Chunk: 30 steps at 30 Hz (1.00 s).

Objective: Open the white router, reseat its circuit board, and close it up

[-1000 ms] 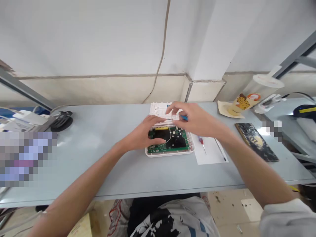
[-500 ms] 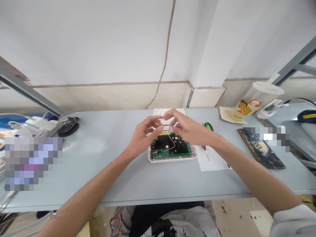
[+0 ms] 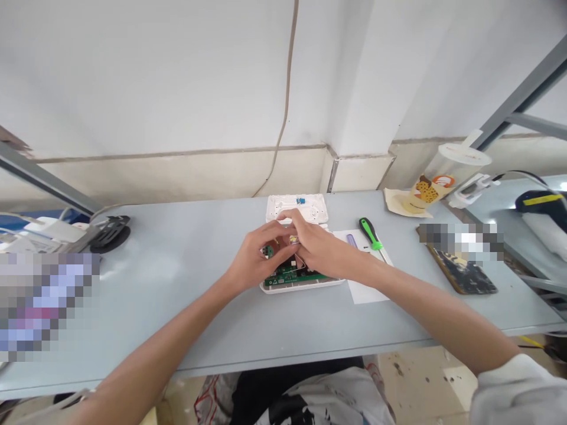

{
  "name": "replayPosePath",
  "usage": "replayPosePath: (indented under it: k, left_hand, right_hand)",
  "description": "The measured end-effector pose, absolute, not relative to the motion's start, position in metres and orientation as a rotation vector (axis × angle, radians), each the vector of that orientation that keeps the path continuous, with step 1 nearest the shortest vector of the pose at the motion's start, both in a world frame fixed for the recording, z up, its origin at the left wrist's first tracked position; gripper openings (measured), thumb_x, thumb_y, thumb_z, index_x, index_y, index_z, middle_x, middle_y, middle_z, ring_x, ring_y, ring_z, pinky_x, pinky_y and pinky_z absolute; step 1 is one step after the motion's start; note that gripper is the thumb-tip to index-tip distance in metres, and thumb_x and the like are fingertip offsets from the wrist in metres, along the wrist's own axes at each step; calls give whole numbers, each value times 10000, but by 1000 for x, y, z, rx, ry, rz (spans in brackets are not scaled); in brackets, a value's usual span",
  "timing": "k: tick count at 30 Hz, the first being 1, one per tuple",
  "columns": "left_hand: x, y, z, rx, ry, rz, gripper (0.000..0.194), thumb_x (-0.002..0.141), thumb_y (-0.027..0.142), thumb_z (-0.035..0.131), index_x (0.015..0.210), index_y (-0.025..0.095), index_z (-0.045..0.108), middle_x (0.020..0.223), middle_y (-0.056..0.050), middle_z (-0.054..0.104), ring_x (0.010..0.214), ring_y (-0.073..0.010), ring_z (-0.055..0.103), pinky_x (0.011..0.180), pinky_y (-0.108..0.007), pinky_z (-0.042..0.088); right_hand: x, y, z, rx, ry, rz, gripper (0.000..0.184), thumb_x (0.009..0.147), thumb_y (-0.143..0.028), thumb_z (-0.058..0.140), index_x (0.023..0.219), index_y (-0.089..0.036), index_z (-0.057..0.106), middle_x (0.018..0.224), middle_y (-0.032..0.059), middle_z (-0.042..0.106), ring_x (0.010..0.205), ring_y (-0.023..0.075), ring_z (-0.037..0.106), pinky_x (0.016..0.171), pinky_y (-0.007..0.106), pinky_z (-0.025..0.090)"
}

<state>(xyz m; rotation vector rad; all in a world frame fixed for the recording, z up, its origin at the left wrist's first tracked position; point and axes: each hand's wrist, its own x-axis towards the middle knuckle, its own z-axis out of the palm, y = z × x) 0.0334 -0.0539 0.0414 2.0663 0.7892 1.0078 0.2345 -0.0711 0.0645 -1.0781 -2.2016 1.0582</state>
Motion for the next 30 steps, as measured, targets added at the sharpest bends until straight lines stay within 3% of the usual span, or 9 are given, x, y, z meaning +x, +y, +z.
replayPosePath:
  k: [3, 6, 10, 14, 19, 24, 30]
  left_hand:
    - [33, -54, 43, 2091, 802, 973, 141, 972, 322, 699, 961, 241, 814, 915, -56, 769, 715, -142, 663, 634, -276, 565]
    - [32, -52, 44, 2042, 868, 1008, 127, 944, 324, 715, 946, 229, 799, 898, -52, 764, 733, -154, 665, 638, -280, 554]
    - [31, -49, 43, 1950, 947, 1113, 105, 906, 288, 696, 964, 213, 742, 792, -8, 670, 704, -136, 621, 643, -269, 522]
    - [31, -49, 41, 1961, 968, 1129, 163, 859, 196, 658, 1019, 216, 687, 740, 33, 580, 667, -114, 573, 648, -257, 498]
    - [30, -49, 35, 2043, 1102, 1222, 246, 812, 112, 606, 1031, 217, 643, 799, 26, 602, 724, -123, 573, 678, -265, 516]
    - [28, -48, 33, 2198, 979, 1256, 451, 787, 106, 623, 1220, 230, 608, 1101, -57, 649, 1004, -192, 640, 779, -315, 567]
    - [29, -56, 34, 2267, 969, 1312, 211, 949, 208, 695, 1158, 224, 712, 936, -37, 721, 833, -160, 665, 757, -315, 561]
  right_hand:
    - [236, -71, 68, -1111, -2257, 1022, 633, 892, -47, 432, 1481, -263, 345, 896, 24, 677, 730, 184, 616, 676, 322, 489]
    - [244, -68, 77, -1177, -2258, 1005, 466, 964, -146, 486, 1415, -261, 474, 967, 48, 720, 767, 189, 652, 692, 327, 498]
    - [263, -61, 85, -1270, -2203, 831, 249, 934, -177, 600, 1164, -244, 671, 1060, 59, 748, 795, 182, 678, 718, 328, 510]
    - [272, -55, 89, -1310, -2089, 850, 75, 931, -217, 651, 949, -224, 723, 862, 33, 749, 718, 176, 676, 680, 327, 502]
    - [265, -57, 85, -1255, -1954, 874, 130, 932, -312, 702, 874, -204, 748, 718, 19, 717, 630, 168, 668, 650, 330, 532]
    - [252, -60, 77, -1118, -1937, 839, 116, 916, -263, 715, 971, -264, 817, 1044, 38, 791, 951, 214, 745, 867, 371, 613]
    - [241, -65, 76, -1065, -1832, 926, 105, 911, -227, 733, 977, -253, 810, 993, 25, 804, 903, 203, 776, 858, 361, 646]
